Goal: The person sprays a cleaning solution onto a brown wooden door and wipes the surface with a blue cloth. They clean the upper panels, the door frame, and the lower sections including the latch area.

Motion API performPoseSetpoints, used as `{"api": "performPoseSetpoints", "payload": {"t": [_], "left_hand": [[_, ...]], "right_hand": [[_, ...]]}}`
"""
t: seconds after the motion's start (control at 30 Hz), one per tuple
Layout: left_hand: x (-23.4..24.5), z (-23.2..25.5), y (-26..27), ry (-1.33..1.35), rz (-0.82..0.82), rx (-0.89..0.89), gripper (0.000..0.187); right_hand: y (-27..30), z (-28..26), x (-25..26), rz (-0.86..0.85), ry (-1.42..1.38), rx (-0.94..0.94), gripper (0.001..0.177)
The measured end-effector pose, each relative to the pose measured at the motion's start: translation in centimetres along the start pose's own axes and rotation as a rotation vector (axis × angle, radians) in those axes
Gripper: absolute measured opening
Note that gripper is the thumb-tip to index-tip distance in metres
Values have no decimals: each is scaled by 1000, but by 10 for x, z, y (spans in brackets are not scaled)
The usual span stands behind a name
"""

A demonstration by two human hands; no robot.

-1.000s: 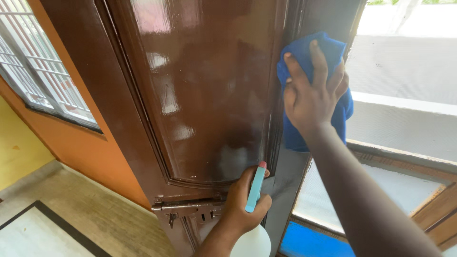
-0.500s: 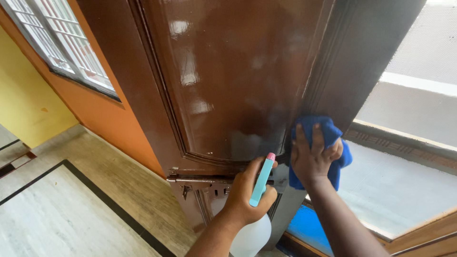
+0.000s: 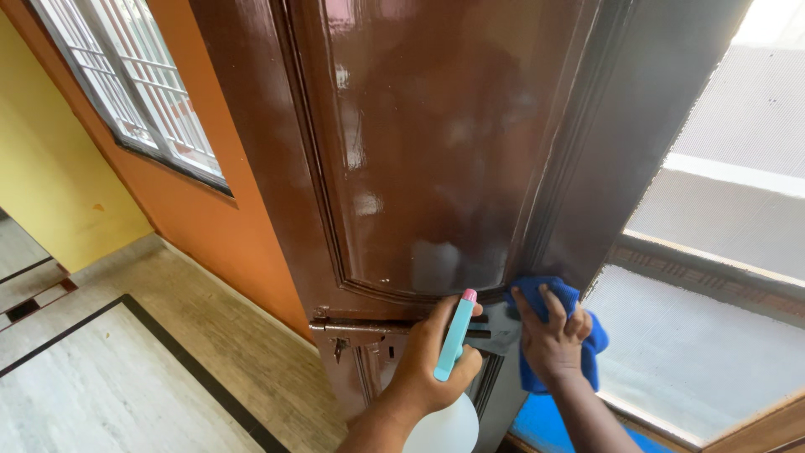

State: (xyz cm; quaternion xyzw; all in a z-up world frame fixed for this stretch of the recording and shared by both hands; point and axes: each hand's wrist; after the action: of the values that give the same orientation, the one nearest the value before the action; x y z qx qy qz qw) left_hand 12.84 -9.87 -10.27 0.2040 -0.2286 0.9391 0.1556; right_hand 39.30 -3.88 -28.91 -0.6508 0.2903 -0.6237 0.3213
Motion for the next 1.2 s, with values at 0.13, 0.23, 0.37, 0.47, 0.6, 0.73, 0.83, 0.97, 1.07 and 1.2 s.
{"api": "performPoseSetpoints", "payload": {"t": [0.13,0.23,0.37,0.47,0.6,0.73,0.83,0.97,1.07,1.2], "left_hand": [[0,-5,3,1,9,3,50],[-3,-15,2,8,27,-69,50],[-9,-32,4,11,-5,-71,52],[-9,-42,7,-29,-48,-21,51],[-5,-52,14,-33,-77,63,52],[-4,-63,24,-42,-51,17,52],[-2,-71,29,-37,-60,-4,52],[6,-79,33,-83,-156,117,54],[13,-87,36,-32,-118,38,54],[25,-97,36,-66,-169,92,54]], "right_hand": [[-68,17,35,151,-5,93,53],[-137,25,66,252,-23,92,43],[-204,25,96,291,-74,-11,40],[-205,14,90,275,-27,-76,44],[-162,10,56,202,56,-71,44],[-93,6,24,123,33,-83,50],[-52,-8,9,32,3,-177,58],[-22,-39,12,-43,-59,-278,65],[-15,-57,23,-111,-86,-349,70],[-17,-76,34,-161,-143,-449,75]]}}
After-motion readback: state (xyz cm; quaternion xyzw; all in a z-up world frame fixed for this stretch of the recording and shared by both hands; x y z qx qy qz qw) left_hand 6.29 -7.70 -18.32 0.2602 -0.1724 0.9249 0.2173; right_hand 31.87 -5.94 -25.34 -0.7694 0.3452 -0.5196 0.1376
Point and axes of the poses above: each hand's wrist, its own y-axis away from the middle knuckle, its own x-axis out of the back of the hand, z = x × y, and after that the axes turned 12 degrees about -y, right-handed
